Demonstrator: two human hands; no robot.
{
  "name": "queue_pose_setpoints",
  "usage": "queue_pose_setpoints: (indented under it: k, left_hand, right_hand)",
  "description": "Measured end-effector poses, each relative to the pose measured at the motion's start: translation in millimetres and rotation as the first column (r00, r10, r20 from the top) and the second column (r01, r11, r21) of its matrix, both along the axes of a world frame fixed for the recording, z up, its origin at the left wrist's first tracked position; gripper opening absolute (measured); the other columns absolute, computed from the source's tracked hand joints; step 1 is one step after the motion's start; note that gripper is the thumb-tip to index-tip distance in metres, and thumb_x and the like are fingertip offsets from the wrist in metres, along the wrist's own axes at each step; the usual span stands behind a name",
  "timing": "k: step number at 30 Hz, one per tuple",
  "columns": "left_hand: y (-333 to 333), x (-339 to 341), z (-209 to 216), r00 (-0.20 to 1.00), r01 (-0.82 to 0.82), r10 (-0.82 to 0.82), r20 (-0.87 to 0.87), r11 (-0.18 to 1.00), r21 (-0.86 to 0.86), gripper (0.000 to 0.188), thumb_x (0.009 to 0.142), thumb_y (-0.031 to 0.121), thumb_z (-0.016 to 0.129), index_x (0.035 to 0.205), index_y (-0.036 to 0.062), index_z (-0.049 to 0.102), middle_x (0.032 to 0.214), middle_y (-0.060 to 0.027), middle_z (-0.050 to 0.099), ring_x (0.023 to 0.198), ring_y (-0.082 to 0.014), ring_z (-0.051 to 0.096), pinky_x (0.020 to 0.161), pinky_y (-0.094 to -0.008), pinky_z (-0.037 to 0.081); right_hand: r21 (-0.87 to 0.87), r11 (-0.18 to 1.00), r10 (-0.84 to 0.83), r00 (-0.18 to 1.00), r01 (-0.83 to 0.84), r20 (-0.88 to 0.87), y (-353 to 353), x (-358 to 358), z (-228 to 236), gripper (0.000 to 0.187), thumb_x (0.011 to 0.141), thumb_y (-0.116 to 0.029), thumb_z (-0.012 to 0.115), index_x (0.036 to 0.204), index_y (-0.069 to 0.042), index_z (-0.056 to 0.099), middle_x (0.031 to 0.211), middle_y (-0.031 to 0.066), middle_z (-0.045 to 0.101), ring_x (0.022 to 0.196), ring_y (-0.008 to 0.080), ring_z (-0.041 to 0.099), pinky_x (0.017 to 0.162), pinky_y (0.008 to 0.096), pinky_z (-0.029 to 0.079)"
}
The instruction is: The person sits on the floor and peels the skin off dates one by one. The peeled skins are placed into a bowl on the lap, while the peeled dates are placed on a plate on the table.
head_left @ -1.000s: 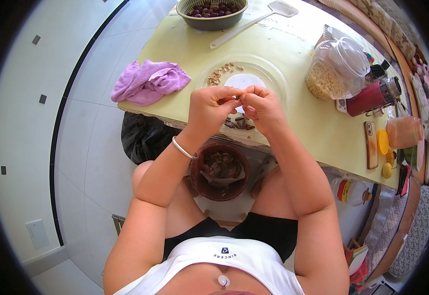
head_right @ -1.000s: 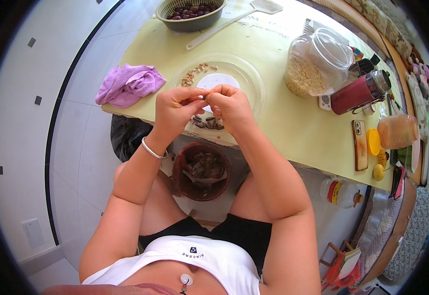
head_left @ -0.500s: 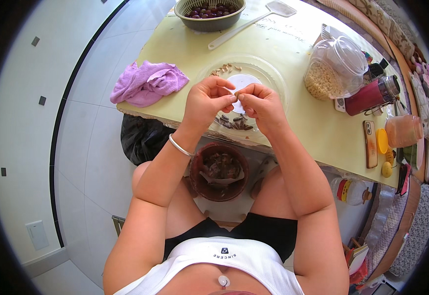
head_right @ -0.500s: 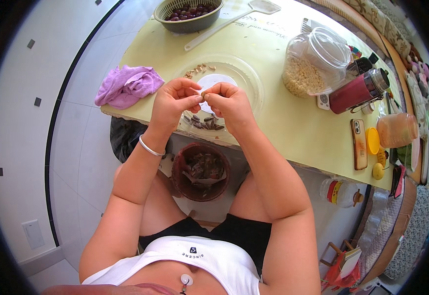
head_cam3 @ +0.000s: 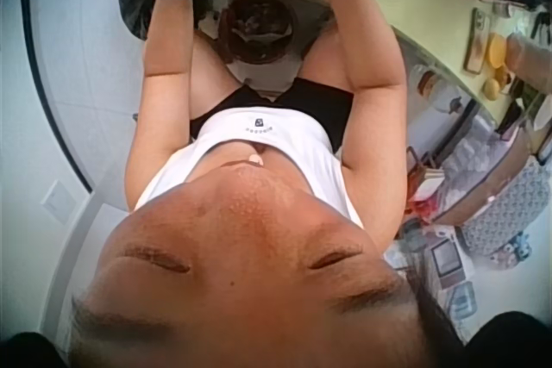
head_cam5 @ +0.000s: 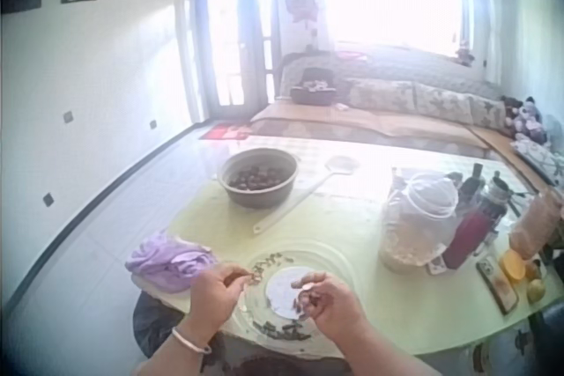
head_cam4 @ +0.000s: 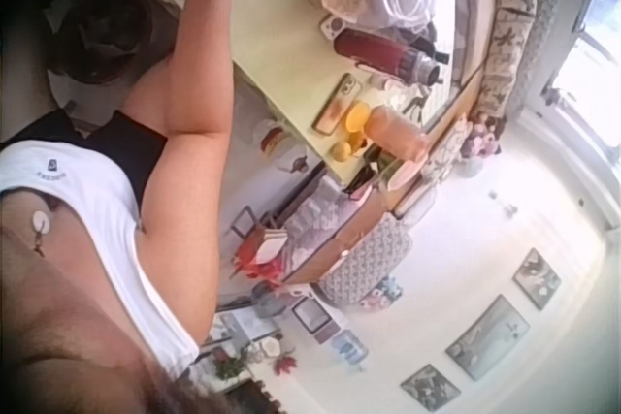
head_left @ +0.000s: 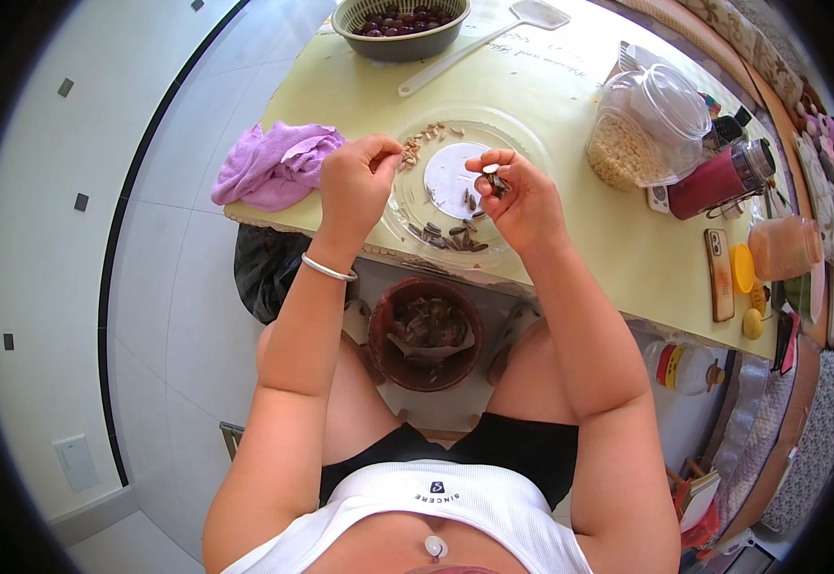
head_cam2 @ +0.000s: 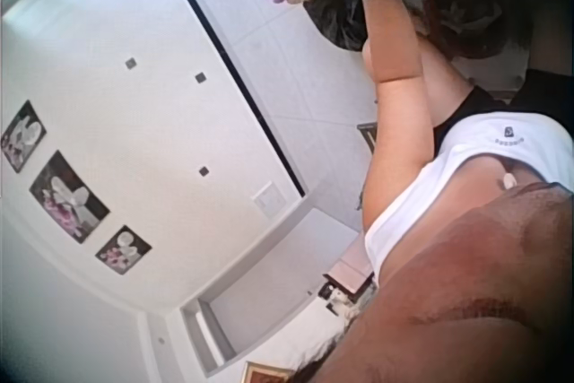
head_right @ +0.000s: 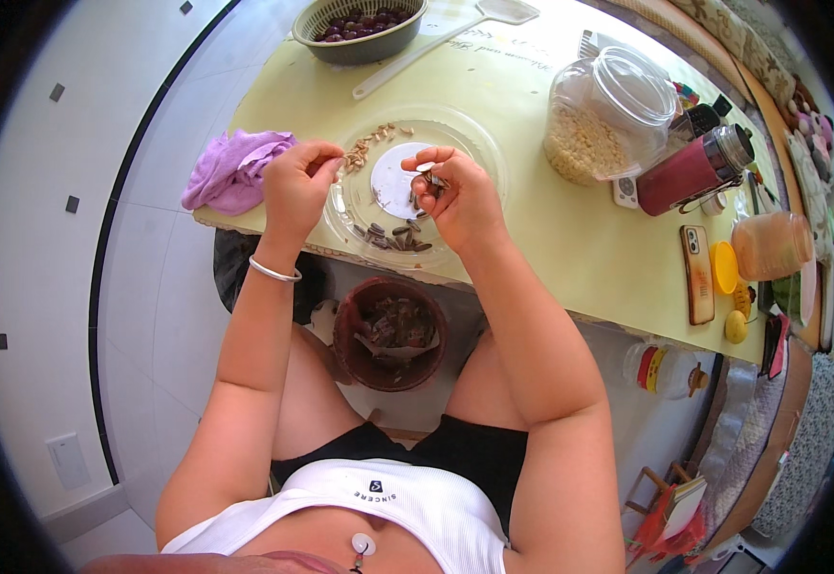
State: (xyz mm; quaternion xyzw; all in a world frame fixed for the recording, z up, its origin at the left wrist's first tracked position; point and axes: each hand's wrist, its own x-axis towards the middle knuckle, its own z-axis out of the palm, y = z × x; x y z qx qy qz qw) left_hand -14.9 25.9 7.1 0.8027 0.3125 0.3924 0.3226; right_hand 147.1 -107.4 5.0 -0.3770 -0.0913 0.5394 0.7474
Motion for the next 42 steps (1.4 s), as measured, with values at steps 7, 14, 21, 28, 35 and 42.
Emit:
queue_pose_setpoints:
  k: [7,14,21,28,35,42]
  left_hand:
    - [-9.6,6.3,5.1,0.999,0.031,-0.029,-0.029,0.996,0.081,0.011,0.079,0.000,0.068,0.089,-0.0007,0.071,0.074,-0.0074,0.068,0.066,-0.0117,0.064,0.059,-0.0233,0.049]
    - [-40.9,16.7,19.5,0.901,0.400,-0.390,0.189,0.916,-0.016,0.013,0.077,0.000,0.070,0.090,0.0023,0.073,0.092,-0.0058,0.069,0.081,-0.0110,0.063,0.063,-0.0240,0.049]
    - [-46.4,11.3,18.3,0.925,0.309,-0.311,-0.218,0.950,-0.044,0.011,0.069,0.004,0.073,0.080,0.0044,0.071,0.086,-0.0077,0.065,0.073,-0.0210,0.061,0.064,-0.0324,0.048]
    - [-57.1,13.7,3.1,0.807,0.380,-0.301,-0.508,0.923,0.057,0.010,0.069,0.008,0.071,0.079,0.0052,0.069,0.082,-0.0104,0.062,0.080,-0.0301,0.061,0.071,-0.0385,0.049]
    - [-49.6,16.2,7.8,0.971,0.192,-0.188,-0.150,0.981,0.010,0.009,0.076,0.003,0.067,0.085,0.0025,0.068,0.080,-0.0131,0.067,0.074,-0.0312,0.064,0.066,-0.0362,0.051]
    - [-51.3,17.4,2.6,0.982,0.172,-0.138,-0.130,0.937,0.303,0.015,0.077,0.002,0.067,0.092,0.0025,0.070,0.081,-0.0150,0.067,0.072,-0.0296,0.065,0.064,-0.0350,0.051]
  right_hand:
    - [-0.030,0.997,0.069,0.996,-0.067,0.062,3.3,0.9,-11.7,0.016,0.086,-0.010,0.044,0.086,0.000,0.056,0.082,0.0106,0.059,0.063,0.0151,0.052,0.052,0.0263,0.042]
    - [-0.081,0.973,0.199,0.960,-0.218,-0.195,7.6,-11.2,-7.2,0.031,0.097,-0.030,0.046,0.085,-0.003,0.056,0.072,0.0069,0.055,0.057,0.0125,0.048,0.044,0.0217,0.035]
    - [0.019,0.994,0.105,0.978,-0.103,-0.182,0.2,12.2,-16.6,0.026,0.097,-0.027,0.049,0.086,-0.004,0.054,0.069,0.0038,0.052,0.052,0.0081,0.041,0.039,0.0199,0.028]
    - [-0.038,0.999,0.039,0.997,-0.036,0.071,-1.3,6.2,-7.0,0.014,0.091,-0.015,0.059,0.090,-0.001,0.060,0.068,0.0015,0.052,0.050,0.0066,0.040,0.040,0.0202,0.026]
    - [-0.146,0.987,0.109,0.944,-0.066,0.313,-1.4,-4.3,-7.9,0.010,0.086,-0.010,0.064,0.090,-0.001,0.063,0.073,0.0006,0.057,0.054,0.0046,0.044,0.045,0.0190,0.030]
    - [-0.156,0.987,0.093,0.909,-0.032,0.407,2.1,-16.3,-12.8,0.009,0.080,-0.008,0.068,0.082,-0.001,0.063,0.070,0.0005,0.059,0.058,0.0046,0.045,0.052,0.0201,0.034]
